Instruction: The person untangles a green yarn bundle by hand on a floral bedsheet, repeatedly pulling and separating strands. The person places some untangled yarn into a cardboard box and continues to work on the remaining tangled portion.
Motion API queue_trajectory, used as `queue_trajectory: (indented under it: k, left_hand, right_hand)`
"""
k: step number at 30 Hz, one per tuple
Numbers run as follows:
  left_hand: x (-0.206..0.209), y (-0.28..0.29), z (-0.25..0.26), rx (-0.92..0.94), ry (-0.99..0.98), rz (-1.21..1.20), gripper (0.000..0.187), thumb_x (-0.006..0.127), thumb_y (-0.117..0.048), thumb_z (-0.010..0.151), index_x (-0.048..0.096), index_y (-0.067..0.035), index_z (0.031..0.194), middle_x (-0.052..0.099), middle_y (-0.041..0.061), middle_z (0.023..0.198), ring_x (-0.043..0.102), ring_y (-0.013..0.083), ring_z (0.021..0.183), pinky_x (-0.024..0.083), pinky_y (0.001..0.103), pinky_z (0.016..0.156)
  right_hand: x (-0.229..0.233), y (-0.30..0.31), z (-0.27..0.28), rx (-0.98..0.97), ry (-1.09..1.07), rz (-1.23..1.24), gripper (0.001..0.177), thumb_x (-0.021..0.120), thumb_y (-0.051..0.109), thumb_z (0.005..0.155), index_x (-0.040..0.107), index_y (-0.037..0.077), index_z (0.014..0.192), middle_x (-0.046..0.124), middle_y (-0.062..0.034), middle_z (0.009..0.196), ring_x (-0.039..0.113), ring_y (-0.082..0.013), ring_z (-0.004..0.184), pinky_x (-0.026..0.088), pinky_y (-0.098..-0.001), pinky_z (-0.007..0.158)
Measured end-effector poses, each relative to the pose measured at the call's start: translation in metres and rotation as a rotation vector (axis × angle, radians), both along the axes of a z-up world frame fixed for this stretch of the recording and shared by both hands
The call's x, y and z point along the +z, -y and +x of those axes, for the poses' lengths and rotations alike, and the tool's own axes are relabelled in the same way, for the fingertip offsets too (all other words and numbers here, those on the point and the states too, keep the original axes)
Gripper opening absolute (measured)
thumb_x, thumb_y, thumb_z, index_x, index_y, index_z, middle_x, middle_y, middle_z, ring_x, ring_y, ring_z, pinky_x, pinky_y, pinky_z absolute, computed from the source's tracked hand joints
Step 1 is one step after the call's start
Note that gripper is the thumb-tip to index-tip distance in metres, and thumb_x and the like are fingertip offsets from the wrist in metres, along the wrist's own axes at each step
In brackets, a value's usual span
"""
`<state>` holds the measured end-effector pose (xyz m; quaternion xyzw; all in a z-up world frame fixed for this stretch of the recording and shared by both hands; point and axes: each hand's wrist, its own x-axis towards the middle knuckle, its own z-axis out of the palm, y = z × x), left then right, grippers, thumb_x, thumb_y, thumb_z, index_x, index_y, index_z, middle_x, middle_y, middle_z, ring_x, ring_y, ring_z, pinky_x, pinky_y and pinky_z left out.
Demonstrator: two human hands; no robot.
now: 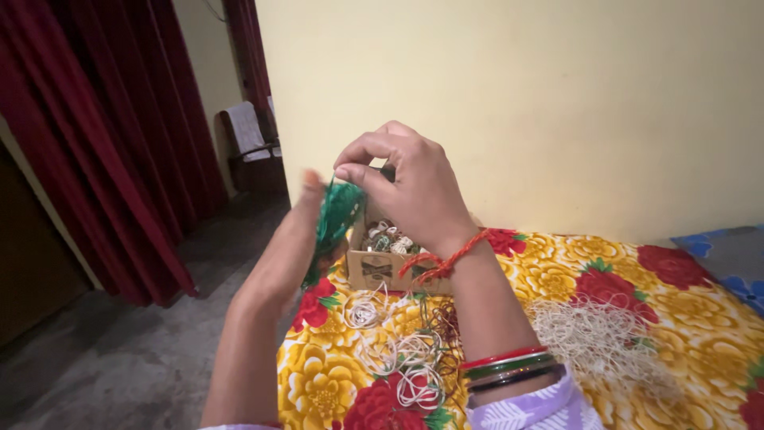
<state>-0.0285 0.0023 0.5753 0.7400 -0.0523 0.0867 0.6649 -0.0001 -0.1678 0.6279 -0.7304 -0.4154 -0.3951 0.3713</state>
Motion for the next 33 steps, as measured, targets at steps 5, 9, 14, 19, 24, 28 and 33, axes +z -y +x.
queue_trajectory:
  k: [5,9,14,19,24,28,33]
  left_hand:
    - [-0.002,0.007,-0.01,-0.175,0.24,-0.012,0.04,0.07,-0.031,0.09,0.064,-0.01,0.124,0.063,-0.008,0.086,0.055,0.0011,0.078,0.045,0.022,0.069]
    - [-0.008,0.001,-0.012,-0.175,0.217,-0.123,0.032,0.067,-0.024,0.092,0.065,-0.01,0.121,0.061,-0.009,0.084,0.052,0.0018,0.074,0.045,0.023,0.065]
    - [-0.02,-0.007,-0.006,-0.106,0.226,-0.15,0.025,0.066,-0.029,0.098,0.065,-0.008,0.11,0.057,-0.004,0.077,0.05,0.0063,0.067,0.042,0.024,0.058]
    - [-0.026,-0.009,-0.003,-0.065,0.244,-0.28,0.036,0.06,-0.043,0.098,0.063,-0.008,0.106,0.06,-0.002,0.079,0.055,0.0078,0.071,0.045,0.025,0.06]
    - [-0.021,-0.002,-0.002,-0.058,0.289,-0.57,0.043,0.058,-0.052,0.096,0.062,-0.01,0.105,0.063,0.002,0.085,0.061,0.0126,0.077,0.052,0.03,0.068]
    - [-0.016,0.005,-0.003,-0.008,0.312,-0.636,0.049,0.056,-0.056,0.092,0.062,-0.011,0.11,0.066,0.002,0.096,0.064,0.0124,0.084,0.055,0.033,0.072]
    - [-0.016,0.015,-0.002,-0.068,0.354,-0.749,0.058,0.056,-0.061,0.093,0.058,-0.01,0.119,0.063,0.004,0.1,0.063,0.0151,0.089,0.057,0.035,0.079]
  right_hand:
    - [-0.012,0.003,0.009,0.143,-0.29,0.095,0.01,0.075,0.017,0.089,0.079,0.009,0.094,0.07,0.0023,0.084,0.064,-0.0055,0.064,0.052,-0.0221,0.056]
    - [-0.017,0.002,0.015,0.373,-0.554,0.16,0.014,0.073,0.017,0.094,0.078,0.004,0.098,0.068,0.0047,0.076,0.054,-0.0006,0.059,0.042,-0.0184,0.05]
    - [-0.021,-0.003,0.018,0.497,-0.701,0.205,0.019,0.072,0.021,0.097,0.076,0.003,0.1,0.068,0.0032,0.075,0.057,-0.0011,0.059,0.045,-0.0172,0.052]
    - [-0.028,-0.014,0.016,0.768,-0.86,0.355,0.023,0.069,0.021,0.1,0.075,0.003,0.113,0.065,0.0019,0.076,0.058,-0.0034,0.062,0.048,-0.0191,0.055]
    - [-0.034,-0.023,0.017,0.75,-0.898,0.448,0.025,0.071,0.013,0.095,0.066,0.001,0.116,0.071,0.0011,0.089,0.065,-0.0068,0.071,0.056,-0.0229,0.062]
    - [-0.036,-0.026,0.018,0.726,-0.903,0.456,0.022,0.071,0.011,0.093,0.067,0.001,0.112,0.077,-0.0062,0.095,0.071,-0.0094,0.077,0.057,-0.0232,0.066]
    - [-0.037,-0.034,0.018,0.654,-0.781,0.359,0.017,0.071,0.008,0.093,0.073,0.003,0.109,0.076,-0.0027,0.098,0.068,-0.0051,0.081,0.056,-0.022,0.071]
